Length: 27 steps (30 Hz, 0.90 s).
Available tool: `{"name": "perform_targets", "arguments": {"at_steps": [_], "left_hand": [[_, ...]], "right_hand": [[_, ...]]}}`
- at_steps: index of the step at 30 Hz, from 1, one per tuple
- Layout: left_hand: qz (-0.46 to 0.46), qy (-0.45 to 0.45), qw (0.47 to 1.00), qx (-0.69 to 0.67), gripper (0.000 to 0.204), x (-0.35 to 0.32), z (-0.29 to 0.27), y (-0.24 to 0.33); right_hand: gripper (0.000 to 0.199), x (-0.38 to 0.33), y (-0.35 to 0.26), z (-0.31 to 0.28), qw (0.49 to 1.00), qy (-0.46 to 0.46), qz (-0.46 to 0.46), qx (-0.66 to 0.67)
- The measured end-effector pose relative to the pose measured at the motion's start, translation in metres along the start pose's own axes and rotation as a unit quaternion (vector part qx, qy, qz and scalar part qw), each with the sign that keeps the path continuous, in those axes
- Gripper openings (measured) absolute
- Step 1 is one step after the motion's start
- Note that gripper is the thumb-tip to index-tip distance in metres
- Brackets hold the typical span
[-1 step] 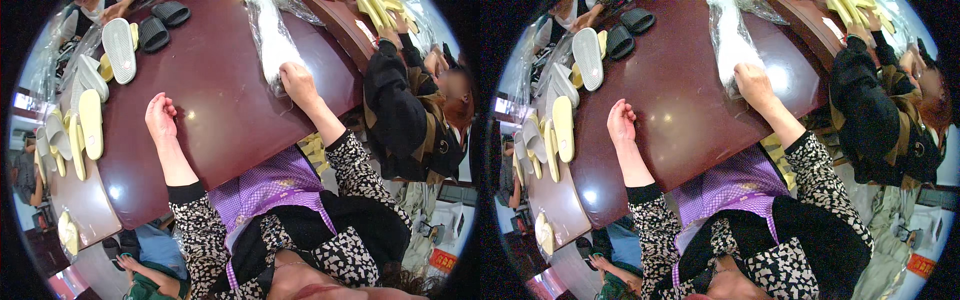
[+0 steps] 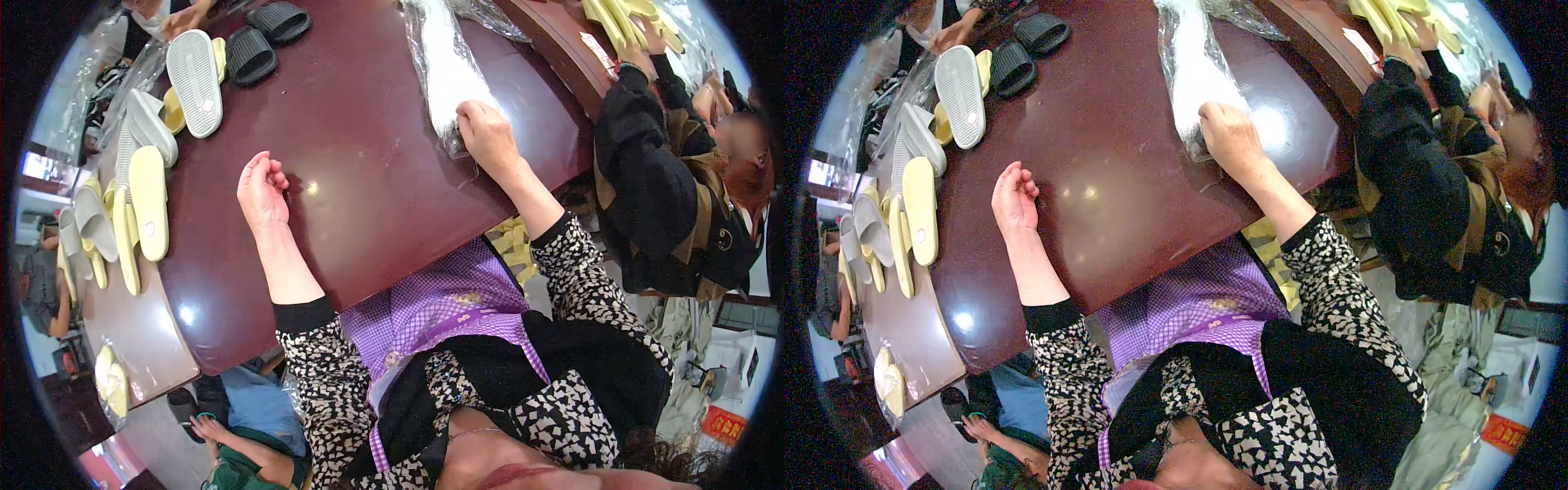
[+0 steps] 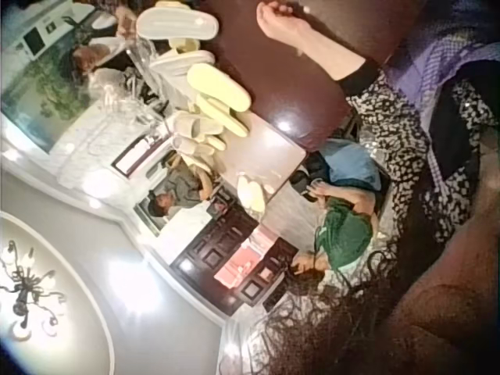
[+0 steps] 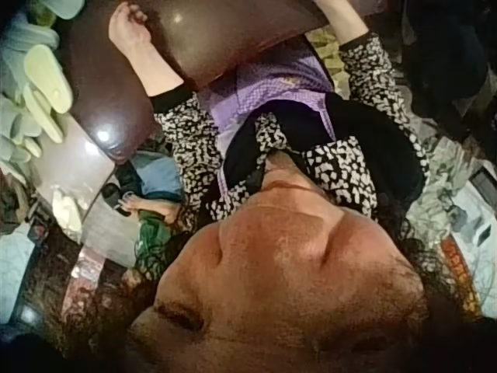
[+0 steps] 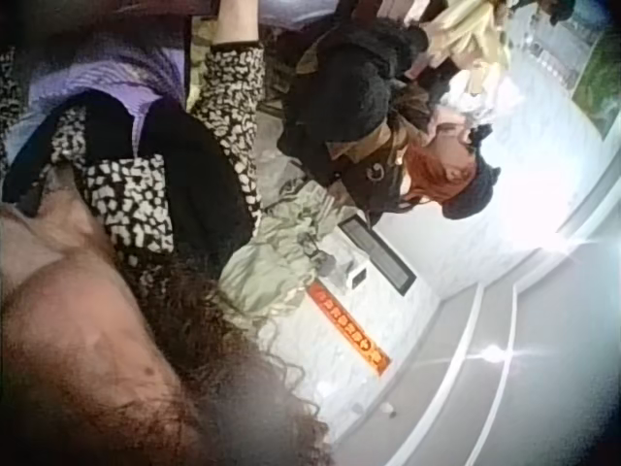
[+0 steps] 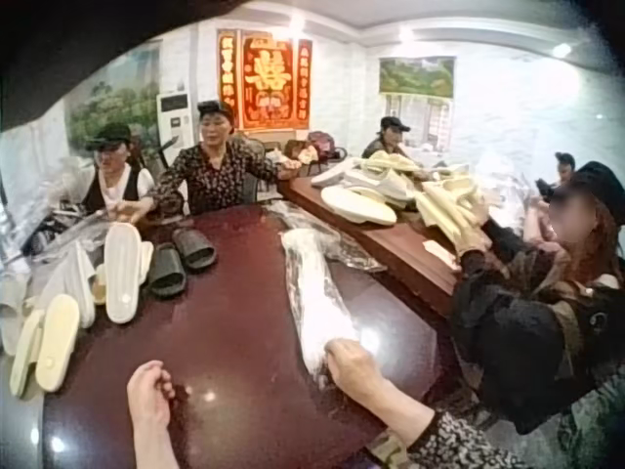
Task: The person pairs slippers together by pulling plastic ties from a bundle and threading them through each pair of slippers by hand.
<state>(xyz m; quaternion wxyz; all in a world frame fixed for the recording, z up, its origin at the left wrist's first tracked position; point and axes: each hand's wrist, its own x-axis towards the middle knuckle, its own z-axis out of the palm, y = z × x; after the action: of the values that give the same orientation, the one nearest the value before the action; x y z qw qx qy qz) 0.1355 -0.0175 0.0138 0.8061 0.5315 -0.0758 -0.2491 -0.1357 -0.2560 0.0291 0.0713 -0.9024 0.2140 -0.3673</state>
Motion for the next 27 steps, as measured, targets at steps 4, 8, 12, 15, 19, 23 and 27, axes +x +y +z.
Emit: {"name": "perform_targets", "arguments": {"at_steps": [4, 8, 12, 15, 19, 23, 27], "left_hand": [[0.002, 0.0, 1.0, 0.0, 0.013, 0.0, 0.002, 0.002], [0.004, 0.004, 1.0, -0.001, 0.012, 0.006, 0.001, 0.005], [-0.003, 0.016, 1.0, 0.022, 0.012, 0.024, -0.003, 0.006], [-0.004, 0.009, 0.999, 0.049, 0.014, 0.034, 0.004, 0.013], [0.255, -0.08, 0.897, 0.352, 0.022, 0.004, 0.053, 0.0], [0.401, -0.304, 0.71, 0.494, 0.053, -0.047, 0.12, -0.027], [0.416, -0.344, 0.642, 0.544, 0.064, -0.056, 0.154, -0.04]], "right_hand": [[0.006, 0.002, -0.002, -0.004, 0.999, 0.015, 0.019, 0.02], [0.007, -0.005, -0.01, -0.011, 0.998, 0.015, 0.037, 0.041], [0.01, -0.009, -0.02, -0.013, 0.996, 0.004, 0.049, 0.071], [0.011, -0.009, -0.027, -0.012, 0.992, -0.013, 0.074, 0.1], [0.013, -0.006, -0.034, -0.014, 0.978, -0.015, 0.136, 0.156], [0.014, 0.002, -0.04, -0.014, 0.965, -0.02, 0.161, 0.205], [0.015, 0.009, -0.048, -0.019, 0.957, -0.025, 0.172, 0.233]]}}
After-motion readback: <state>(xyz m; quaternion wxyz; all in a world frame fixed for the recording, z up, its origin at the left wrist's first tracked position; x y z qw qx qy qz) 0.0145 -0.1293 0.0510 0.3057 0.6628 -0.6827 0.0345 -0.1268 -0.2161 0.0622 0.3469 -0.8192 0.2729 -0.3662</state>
